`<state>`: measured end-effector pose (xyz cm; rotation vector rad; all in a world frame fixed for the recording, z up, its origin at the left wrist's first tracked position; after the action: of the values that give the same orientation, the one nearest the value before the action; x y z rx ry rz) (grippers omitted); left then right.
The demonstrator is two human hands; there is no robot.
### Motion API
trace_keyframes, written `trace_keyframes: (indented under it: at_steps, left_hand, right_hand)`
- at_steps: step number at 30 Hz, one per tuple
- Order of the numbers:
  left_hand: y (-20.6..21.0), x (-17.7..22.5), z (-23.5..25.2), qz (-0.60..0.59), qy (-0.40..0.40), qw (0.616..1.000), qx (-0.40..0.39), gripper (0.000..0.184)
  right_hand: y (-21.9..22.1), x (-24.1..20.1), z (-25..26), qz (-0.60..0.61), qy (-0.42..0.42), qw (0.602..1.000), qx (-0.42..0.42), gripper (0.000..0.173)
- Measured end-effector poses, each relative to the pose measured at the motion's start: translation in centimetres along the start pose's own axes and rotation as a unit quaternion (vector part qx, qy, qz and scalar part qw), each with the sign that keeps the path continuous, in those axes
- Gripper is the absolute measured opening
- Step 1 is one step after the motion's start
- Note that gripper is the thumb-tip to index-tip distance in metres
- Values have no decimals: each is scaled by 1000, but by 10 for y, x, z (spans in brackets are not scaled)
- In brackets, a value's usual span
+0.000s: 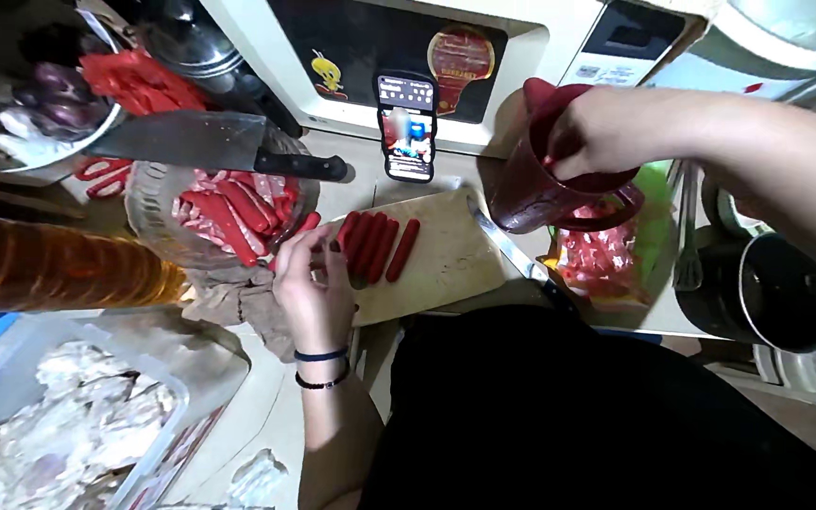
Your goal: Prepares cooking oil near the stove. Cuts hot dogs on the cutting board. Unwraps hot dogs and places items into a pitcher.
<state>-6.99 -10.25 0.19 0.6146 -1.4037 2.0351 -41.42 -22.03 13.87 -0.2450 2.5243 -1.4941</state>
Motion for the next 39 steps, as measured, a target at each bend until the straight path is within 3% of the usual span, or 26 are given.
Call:
trace_keyframes:
  at_steps: [3,5,6,7,9,10,12,15,17,20,22,25,29,34,39]
  left_hand:
    - [12,39,13,-92,59,993,-43,35]
    - [19,70,23,-216,82,967,-105,34]
    - [23,87,28,-316,79,932,-161,36]
    - [28,104,33,-427,61,872,-233,42]
    - [44,139,42,-585,7,721,-370,52]
    - [53,155,46,-622,-23,665,-413,51]
    - [67,187,54,-651,-97,616,-433,41]
    - [80,217,61,-644,-164,649,-369,30]
    - [88,219,62,-638,-102,678,-350,25]
    - [97,218,58,-584,33,736,-341,35]
    - [96,215,50,-501,86,784,-355,37]
    - [98,212,42,-426,125,823,-355,38]
    - [109,206,44,-444,149,829,-305,37]
    - [104,202,42,-454,165,814,-322,26]
    - [90,202,34,-390,204,814,-379,23]
  right_hand:
    - [-21,19,-44,101,-32,991,80,11]
    - [-22,32,-69,143,-65,976,153,15]
    - [-19,35,-79,154,-85,965,194,19]
    - [-14,35,-88,165,-99,953,233,22]
    - [-2,28,-102,161,-120,929,312,26]
    - [5,22,-108,147,-129,917,346,26]
    - [23,7,-119,115,-150,898,396,24]
    - [41,1,-130,107,-186,889,404,22]
    - [45,18,-132,216,-161,871,411,30]
    - [59,34,-118,473,-101,773,411,38]
    - [68,24,-107,610,-111,689,376,39]
    - [72,13,-97,662,-145,619,396,35]
    - [70,14,-93,634,-140,621,438,29]
    - [69,13,-92,563,-161,633,507,23]
    - [56,16,-99,623,-185,586,484,26]
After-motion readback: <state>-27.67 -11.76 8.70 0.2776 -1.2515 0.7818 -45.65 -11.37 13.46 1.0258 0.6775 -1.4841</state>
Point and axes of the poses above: each hand's wrist, its own z-axis towards the middle knuckle, its own y-axis out of the palm, x = y × z, the point moved 1 cm from there along z, towards the middle knuckle, and after that the axes turned 8 degrees about y, right-handed, at the moved point
